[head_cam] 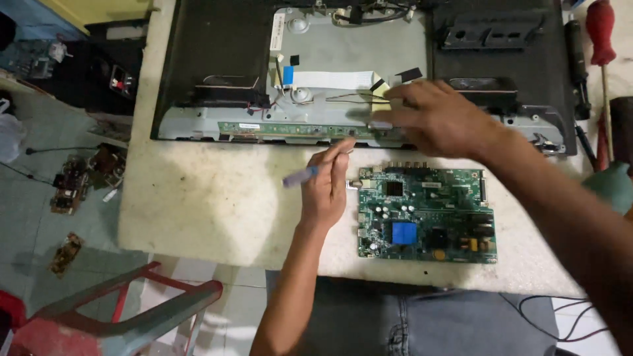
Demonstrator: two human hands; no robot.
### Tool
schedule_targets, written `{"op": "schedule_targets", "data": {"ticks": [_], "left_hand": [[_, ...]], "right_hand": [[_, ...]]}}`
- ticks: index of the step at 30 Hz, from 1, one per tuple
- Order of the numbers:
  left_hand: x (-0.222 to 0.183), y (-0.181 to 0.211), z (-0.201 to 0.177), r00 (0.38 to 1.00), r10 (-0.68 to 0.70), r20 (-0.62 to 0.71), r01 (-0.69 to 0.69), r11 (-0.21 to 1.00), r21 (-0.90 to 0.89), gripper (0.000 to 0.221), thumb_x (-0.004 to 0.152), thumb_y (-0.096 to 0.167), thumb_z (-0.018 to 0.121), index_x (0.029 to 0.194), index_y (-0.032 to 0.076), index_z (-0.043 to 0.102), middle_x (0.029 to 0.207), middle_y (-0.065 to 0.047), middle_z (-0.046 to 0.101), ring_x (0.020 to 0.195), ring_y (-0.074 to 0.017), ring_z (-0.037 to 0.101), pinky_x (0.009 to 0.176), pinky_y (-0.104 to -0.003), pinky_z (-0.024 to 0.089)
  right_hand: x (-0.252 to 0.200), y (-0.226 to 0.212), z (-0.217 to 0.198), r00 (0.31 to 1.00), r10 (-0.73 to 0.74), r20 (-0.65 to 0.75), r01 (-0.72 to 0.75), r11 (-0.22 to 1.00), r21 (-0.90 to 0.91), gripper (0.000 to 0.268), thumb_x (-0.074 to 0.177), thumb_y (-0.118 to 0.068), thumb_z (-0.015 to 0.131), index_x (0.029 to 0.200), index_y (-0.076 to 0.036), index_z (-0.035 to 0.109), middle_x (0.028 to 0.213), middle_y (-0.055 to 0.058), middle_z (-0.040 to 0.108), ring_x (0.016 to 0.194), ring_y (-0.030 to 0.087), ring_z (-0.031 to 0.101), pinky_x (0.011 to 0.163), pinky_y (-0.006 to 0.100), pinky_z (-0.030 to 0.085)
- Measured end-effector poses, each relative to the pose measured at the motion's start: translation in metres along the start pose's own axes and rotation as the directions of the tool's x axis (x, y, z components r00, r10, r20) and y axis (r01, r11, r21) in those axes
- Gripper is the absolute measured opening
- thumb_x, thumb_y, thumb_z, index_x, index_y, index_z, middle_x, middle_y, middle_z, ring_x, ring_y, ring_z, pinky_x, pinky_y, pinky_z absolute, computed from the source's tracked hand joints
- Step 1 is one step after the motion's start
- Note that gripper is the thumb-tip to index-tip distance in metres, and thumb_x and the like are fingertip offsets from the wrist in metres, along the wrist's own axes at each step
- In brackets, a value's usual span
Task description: Disassembling a television by removing a metal strip and manipulating internal circuit boards using a screwdriver.
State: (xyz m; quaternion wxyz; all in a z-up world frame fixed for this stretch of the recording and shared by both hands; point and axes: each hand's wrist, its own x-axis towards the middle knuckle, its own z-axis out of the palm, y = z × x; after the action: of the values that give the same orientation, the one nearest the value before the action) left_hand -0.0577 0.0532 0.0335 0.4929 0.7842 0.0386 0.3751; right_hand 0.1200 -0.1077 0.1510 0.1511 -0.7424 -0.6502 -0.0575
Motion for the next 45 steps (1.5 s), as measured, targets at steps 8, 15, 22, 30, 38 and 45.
{"op": "schedule_targets", "data": {"ticks": [8, 15, 22, 30, 38, 45], "left_hand": [[-0.001, -0.012, 0.014, 0.961, -0.271, -0.055, 0.232, 0.898, -0.373, 0.031, 0.109, 0.017, 0.055, 0.135, 0.000, 0.060, 0.118, -0.017, 0.069, 0.109, -0.0256, 0.073, 0.090, -0.035, 0.066], [0.024, 0.006, 0.028, 0.941, -0.310, -0.133, 0.197, 0.826, -0.529, 0.017, 0.107, 0.007, 0.058, 0.119, 0.008, 0.047, 0.106, -0.016, 0.065, 0.106, -0.0256, 0.074, 0.087, -0.029, 0.065], [0.011, -0.026, 0.042, 0.916, -0.363, -0.170, 0.214, 0.802, -0.558, 0.021, 0.107, 0.017, 0.059, 0.119, 0.012, 0.043, 0.105, -0.020, 0.066, 0.102, -0.0342, 0.076, 0.087, -0.040, 0.068], [0.014, -0.024, 0.047, 0.963, -0.236, -0.131, 0.142, 0.855, -0.499, 0.019, 0.110, 0.011, 0.051, 0.116, 0.013, 0.033, 0.114, -0.020, 0.059, 0.111, -0.0319, 0.072, 0.090, -0.038, 0.065], [0.020, -0.021, 0.043, 0.974, -0.190, -0.119, 0.123, 0.897, -0.424, 0.018, 0.110, 0.011, 0.051, 0.118, 0.011, 0.035, 0.116, -0.021, 0.061, 0.110, -0.0289, 0.072, 0.089, -0.036, 0.066], [0.049, -0.005, 0.018, 0.973, -0.187, 0.135, 0.218, 0.937, -0.274, 0.011, 0.107, 0.012, 0.052, 0.107, 0.004, 0.045, 0.108, -0.021, 0.066, 0.103, -0.0272, 0.070, 0.089, -0.040, 0.068]], "right_hand": [[0.045, 0.053, 0.017, 0.873, -0.160, 0.461, 0.192, 0.981, -0.022, 0.045, 0.093, -0.017, 0.062, 0.137, -0.026, 0.062, 0.137, 0.014, 0.059, 0.120, 0.041, 0.061, 0.095, 0.058, 0.057], [0.047, 0.057, 0.015, 0.781, -0.138, 0.609, 0.233, 0.969, -0.080, 0.058, 0.097, -0.026, 0.057, 0.152, -0.042, 0.047, 0.141, 0.009, 0.052, 0.126, 0.032, 0.054, 0.097, 0.051, 0.056], [0.024, 0.083, 0.040, 0.864, -0.177, 0.472, 0.232, 0.971, -0.060, 0.060, 0.093, -0.035, 0.063, 0.150, -0.047, 0.049, 0.151, 0.003, 0.047, 0.133, 0.029, 0.047, 0.100, 0.055, 0.046], [0.023, 0.082, 0.040, 0.862, -0.175, 0.475, 0.247, 0.965, -0.093, 0.062, 0.097, -0.038, 0.052, 0.157, -0.046, 0.038, 0.154, 0.003, 0.044, 0.139, 0.032, 0.041, 0.104, 0.055, 0.041], [0.023, 0.081, 0.043, 0.854, -0.165, 0.494, 0.232, 0.970, -0.077, 0.068, 0.093, -0.040, 0.059, 0.156, -0.047, 0.037, 0.159, 0.005, 0.039, 0.140, 0.033, 0.039, 0.108, 0.058, 0.038], [0.020, 0.085, 0.046, 0.874, -0.201, 0.441, 0.275, 0.955, -0.110, 0.066, 0.093, -0.039, 0.058, 0.157, -0.046, 0.039, 0.154, 0.006, 0.045, 0.136, 0.032, 0.044, 0.102, 0.056, 0.044]]}}
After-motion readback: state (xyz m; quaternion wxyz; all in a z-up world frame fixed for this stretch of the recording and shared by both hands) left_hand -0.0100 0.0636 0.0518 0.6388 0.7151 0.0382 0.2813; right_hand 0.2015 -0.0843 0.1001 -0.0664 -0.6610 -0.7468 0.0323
